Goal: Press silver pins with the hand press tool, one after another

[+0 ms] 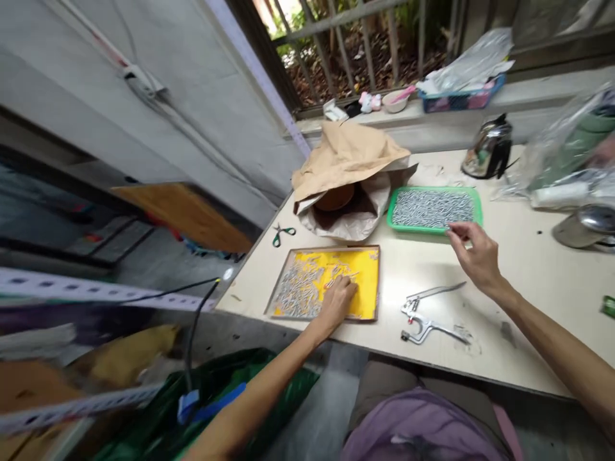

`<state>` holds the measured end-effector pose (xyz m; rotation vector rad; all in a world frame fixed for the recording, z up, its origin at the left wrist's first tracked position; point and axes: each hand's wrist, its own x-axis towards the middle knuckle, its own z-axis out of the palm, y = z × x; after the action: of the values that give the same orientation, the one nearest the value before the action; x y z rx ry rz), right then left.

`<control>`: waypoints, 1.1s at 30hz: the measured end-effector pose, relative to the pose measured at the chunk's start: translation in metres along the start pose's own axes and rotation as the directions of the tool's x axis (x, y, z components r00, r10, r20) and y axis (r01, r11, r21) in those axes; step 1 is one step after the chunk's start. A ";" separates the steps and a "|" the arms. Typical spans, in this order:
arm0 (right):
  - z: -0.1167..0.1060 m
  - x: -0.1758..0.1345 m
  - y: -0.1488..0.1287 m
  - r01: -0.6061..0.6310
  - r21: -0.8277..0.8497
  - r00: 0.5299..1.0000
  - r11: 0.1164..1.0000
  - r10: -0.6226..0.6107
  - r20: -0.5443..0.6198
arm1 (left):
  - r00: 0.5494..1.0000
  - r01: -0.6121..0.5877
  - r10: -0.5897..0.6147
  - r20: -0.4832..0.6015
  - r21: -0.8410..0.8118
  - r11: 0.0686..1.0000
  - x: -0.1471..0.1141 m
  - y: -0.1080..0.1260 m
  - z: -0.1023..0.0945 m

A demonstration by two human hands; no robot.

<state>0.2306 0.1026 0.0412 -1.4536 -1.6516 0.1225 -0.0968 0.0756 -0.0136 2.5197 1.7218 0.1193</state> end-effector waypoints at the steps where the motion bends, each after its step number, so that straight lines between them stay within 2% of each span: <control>1: -0.004 0.015 0.010 -0.025 -0.041 0.999 0.999 0.024 -0.032 | 1.000 -0.023 0.023 -0.011 -0.002 1.000 0.000 -0.002 0.002; 3: -0.012 0.039 0.027 -0.055 -0.130 0.997 0.990 0.048 -0.053 | 0.998 -0.055 0.054 -0.044 -0.026 0.998 0.000 -0.006 0.003; 5: -0.021 0.049 0.036 -0.051 -0.201 0.998 0.978 0.044 -0.039 | 0.995 -0.052 0.043 -0.092 -0.097 0.994 0.002 -0.006 0.000; 8: -0.034 0.028 0.029 -0.017 -0.191 0.999 0.982 0.022 0.028 | 0.993 0.022 -0.058 -0.098 -0.336 0.942 -0.001 0.009 -0.013; 9: -0.038 0.012 0.023 -0.006 -0.157 0.996 0.988 0.019 0.082 | 0.993 0.068 -0.103 -0.056 -0.436 0.897 -0.003 0.018 -0.018; 11: -0.045 -0.027 0.010 0.022 -0.076 0.966 0.997 -0.002 0.259 | 0.978 0.205 -0.179 0.104 -0.611 0.765 -0.008 0.041 -0.025; 13: -0.051 -0.069 0.001 0.054 -0.018 0.886 0.998 -0.040 0.462 | 0.940 0.339 -0.197 0.280 -0.689 0.640 -0.011 0.067 -0.026; 15: -0.054 -0.108 -0.005 0.080 -0.021 0.796 0.997 -0.052 0.603 | 0.907 0.409 -0.169 0.386 -0.707 0.577 -0.013 0.091 -0.021; 17: -0.054 -0.138 -0.006 0.090 -0.065 0.747 0.994 -0.025 0.665 | 0.891 0.430 -0.147 0.429 -0.698 0.572 -0.014 0.108 -0.013; 20: -0.049 -0.161 -0.007 0.084 -0.137 0.747 0.987 0.029 0.665 | 0.884 0.438 -0.159 0.440 -0.662 0.608 -0.013 0.119 -0.004; 26: -0.044 -0.161 -0.010 0.096 -0.216 0.744 0.972 0.074 0.664 | 0.859 0.475 -0.195 0.474 -0.593 0.650 -0.010 0.119 -0.005; 33: -0.041 -0.165 -0.009 0.103 -0.228 0.768 0.968 0.068 0.636 | 0.813 0.505 -0.188 0.550 -0.506 0.699 -0.008 0.119 -0.011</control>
<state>0.2340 -0.0562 -0.0191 -1.7003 -2.3040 0.4614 0.0093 0.0257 0.0108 1.5278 1.5752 0.0521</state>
